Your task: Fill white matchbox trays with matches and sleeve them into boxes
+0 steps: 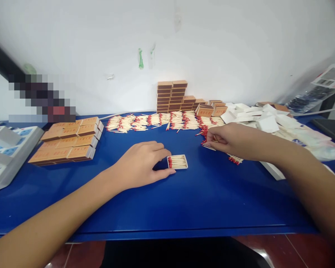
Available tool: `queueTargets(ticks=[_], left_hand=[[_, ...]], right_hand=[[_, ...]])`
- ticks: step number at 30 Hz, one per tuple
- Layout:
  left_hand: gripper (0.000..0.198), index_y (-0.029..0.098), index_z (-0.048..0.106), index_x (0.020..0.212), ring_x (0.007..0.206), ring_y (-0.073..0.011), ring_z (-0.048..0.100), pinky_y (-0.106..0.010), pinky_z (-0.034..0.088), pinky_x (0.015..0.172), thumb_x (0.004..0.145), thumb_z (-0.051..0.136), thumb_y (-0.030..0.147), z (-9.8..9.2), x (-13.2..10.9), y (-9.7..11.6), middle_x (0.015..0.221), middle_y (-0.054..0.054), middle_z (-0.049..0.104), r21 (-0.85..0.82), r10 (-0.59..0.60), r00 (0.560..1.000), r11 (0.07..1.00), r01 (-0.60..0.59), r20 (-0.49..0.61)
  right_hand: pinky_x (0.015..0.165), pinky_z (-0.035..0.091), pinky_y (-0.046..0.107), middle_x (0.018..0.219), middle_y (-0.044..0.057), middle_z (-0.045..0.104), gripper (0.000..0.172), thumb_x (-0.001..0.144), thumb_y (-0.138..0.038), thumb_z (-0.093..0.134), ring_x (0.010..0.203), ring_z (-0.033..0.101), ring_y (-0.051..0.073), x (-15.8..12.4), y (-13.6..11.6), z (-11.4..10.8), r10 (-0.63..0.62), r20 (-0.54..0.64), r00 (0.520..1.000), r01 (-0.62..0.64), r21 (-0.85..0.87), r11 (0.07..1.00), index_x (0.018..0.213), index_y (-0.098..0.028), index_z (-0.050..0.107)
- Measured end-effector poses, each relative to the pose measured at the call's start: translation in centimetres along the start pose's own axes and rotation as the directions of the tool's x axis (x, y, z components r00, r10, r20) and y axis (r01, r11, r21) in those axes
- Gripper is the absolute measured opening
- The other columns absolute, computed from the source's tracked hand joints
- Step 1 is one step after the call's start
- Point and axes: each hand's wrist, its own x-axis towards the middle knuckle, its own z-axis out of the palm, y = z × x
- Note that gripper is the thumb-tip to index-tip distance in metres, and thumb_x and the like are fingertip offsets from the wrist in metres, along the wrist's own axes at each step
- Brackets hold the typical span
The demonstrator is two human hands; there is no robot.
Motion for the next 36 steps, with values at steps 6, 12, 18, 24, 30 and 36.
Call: queueTargets(ticks=[6,12,18,24,30,36], left_hand=[[0.030,0.016,0.078,0.113,0.081,-0.0194,0.066,-0.031,0.046,0.069,0.101,0.077,0.043,-0.17,-0.04,0.02,0.089,-0.003,0.071,0.003,-0.008,1.000,1.000,0.008,0.002],[0.030,0.016,0.078,0.113,0.081,-0.0193,0.066,-0.032,0.048,0.070,0.101,0.076,0.044,-0.08,0.01,0.02,0.089,-0.002,0.070,0.010,-0.005,1.000,1.000,0.005,0.001],[0.030,0.017,0.078,0.114,0.081,-0.0195,0.066,-0.032,0.048,0.070,0.101,0.077,0.044,-0.11,0.02,0.07,0.088,-0.002,0.070,-0.002,-0.008,1.000,1.000,0.008,0.003],[0.030,0.017,0.078,0.114,0.082,-0.0198,0.067,-0.031,0.047,0.070,0.101,0.077,0.044,-0.22,-0.08,0.02,0.090,-0.003,0.071,0.001,-0.013,1.000,1.000,0.013,0.012],[0.030,0.017,0.078,0.113,0.083,-0.0202,0.067,-0.031,0.046,0.070,0.101,0.076,0.044,-0.23,-0.08,0.08,0.090,-0.003,0.072,0.005,-0.011,1.000,1.000,0.011,0.018],[0.028,0.017,0.078,0.113,0.082,-0.0198,0.067,-0.031,0.046,0.070,0.101,0.076,0.043,-0.23,-0.03,0.14,0.091,-0.003,0.072,0.015,-0.004,1.000,1.000,0.004,0.007]], right_hand=[[0.060,0.039,0.035,0.070,0.004,0.072,0.033,0.103,-0.050,0.053,0.061,0.064,0.021,-0.30,-0.74,-0.20,-0.014,-0.011,1.000,0.014,0.008,1.000,0.086,-0.025,0.065],[0.061,0.040,0.035,0.071,0.004,0.074,0.028,0.100,-0.046,0.058,0.063,0.066,0.022,-0.41,-0.48,-0.26,0.001,0.027,1.000,-0.001,0.009,1.000,0.086,-0.025,0.070],[0.062,0.040,0.035,0.075,0.004,0.076,0.028,0.101,-0.047,0.059,0.066,0.066,0.022,-0.30,-0.23,-0.20,0.010,0.011,1.000,-0.010,-0.020,1.000,0.093,-0.025,0.073],[0.062,0.040,0.036,0.075,0.005,0.075,0.028,0.102,-0.047,0.059,0.067,0.066,0.022,-0.33,-0.65,-0.42,0.032,0.021,0.999,-0.032,-0.029,0.999,0.095,-0.024,0.073],[0.062,0.040,0.035,0.078,0.005,0.076,0.031,0.103,-0.048,0.056,0.066,0.066,0.021,-0.25,-0.66,-0.29,0.012,0.024,1.000,-0.012,-0.001,1.000,0.093,-0.024,0.073],[0.059,0.036,0.034,0.068,0.003,0.070,0.035,0.102,-0.053,0.055,0.057,0.059,0.019,-0.33,-0.01,0.33,-0.070,0.001,0.998,0.070,0.014,0.997,0.085,-0.025,0.068]])
